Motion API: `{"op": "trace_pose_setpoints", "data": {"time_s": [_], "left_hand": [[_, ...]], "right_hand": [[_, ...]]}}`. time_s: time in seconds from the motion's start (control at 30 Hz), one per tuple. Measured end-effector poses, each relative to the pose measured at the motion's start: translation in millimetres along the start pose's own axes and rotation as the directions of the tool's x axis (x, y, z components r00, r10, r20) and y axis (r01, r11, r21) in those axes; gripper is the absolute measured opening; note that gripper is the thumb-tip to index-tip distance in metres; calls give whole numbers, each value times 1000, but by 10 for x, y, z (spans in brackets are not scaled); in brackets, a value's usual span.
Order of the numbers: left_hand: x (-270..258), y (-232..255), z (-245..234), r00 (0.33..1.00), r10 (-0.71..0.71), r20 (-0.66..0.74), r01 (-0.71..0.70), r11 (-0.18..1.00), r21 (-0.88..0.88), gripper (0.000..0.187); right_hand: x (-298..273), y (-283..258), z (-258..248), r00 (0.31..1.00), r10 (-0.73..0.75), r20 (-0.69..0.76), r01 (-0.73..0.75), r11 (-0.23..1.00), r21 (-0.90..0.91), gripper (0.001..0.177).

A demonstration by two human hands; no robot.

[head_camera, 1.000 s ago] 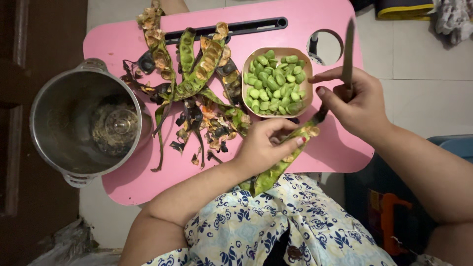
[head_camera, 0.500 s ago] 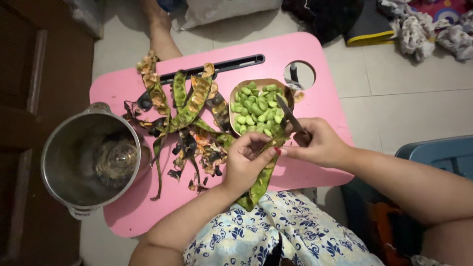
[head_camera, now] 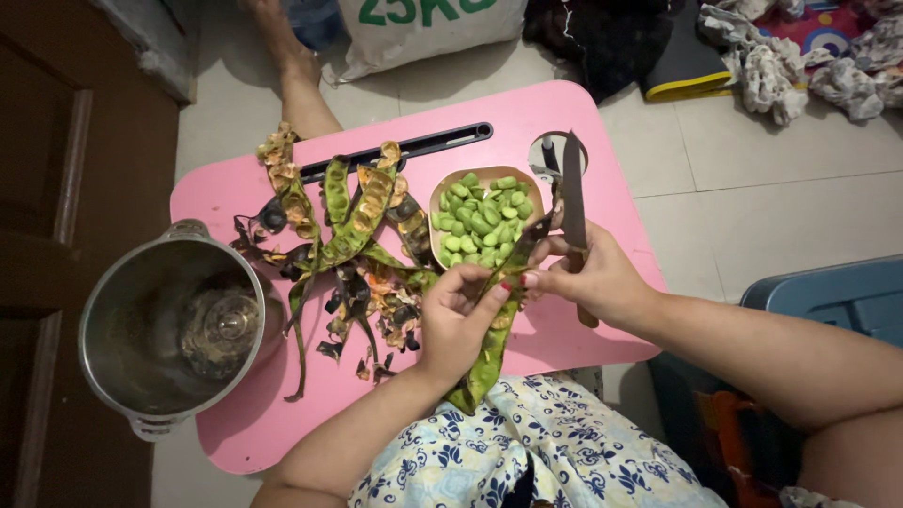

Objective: The person uses a knife to cut open stink bean pods and remove the beans, placing them into a small container. The empty pods and debris are collected and placed into a metal pot.

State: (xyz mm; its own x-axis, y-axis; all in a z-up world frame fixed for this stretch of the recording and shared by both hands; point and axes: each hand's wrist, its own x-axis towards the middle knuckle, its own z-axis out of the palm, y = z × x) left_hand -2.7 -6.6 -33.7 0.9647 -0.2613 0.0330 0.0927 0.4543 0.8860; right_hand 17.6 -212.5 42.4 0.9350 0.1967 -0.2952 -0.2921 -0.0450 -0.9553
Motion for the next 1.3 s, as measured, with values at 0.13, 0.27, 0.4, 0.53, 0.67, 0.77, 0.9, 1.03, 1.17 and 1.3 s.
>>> {"op": "trace_pose_setpoints", "data": {"time_s": [0.13,0.27,0.4,0.53,0.67,0.77,0.9,1.03,1.17,1.3], "left_hand": [[-4,10,32,999,-21,47,22,1000,-20,16],[6,65,64,998,-10,62,9,1000,3,16],[12,161,89,996,47,79,-53,995,81,14],[29,249,113,989,134,67,-149,923,354,11],[59,294,147,967,237,95,-255,870,422,13],[32,299,149,971,223,92,-241,873,424,14],[21,301,109,975,183,124,-219,881,420,15],[7,305,102,963,232,140,-270,841,468,16],[11,293,153,984,169,50,-176,923,342,29],[-19,372,106,903,392,177,-423,734,531,34]], "right_hand": [[-4,16,-10,999,-35,25,35,999,-3,53],[8,74,-26,998,-56,20,55,998,25,51],[19,119,-49,997,-75,23,74,997,20,49],[30,131,-58,999,-34,9,33,998,51,45],[18,101,-39,998,57,-23,-55,994,90,39],[-6,52,-23,994,113,-4,-113,989,92,34],[-5,-20,-28,984,177,-7,-178,983,-44,25],[-4,-22,-32,972,216,93,-223,971,83,16],[1,14,-50,970,218,107,-228,969,89,17],[-30,15,-53,970,203,133,-218,970,108,15]]}}
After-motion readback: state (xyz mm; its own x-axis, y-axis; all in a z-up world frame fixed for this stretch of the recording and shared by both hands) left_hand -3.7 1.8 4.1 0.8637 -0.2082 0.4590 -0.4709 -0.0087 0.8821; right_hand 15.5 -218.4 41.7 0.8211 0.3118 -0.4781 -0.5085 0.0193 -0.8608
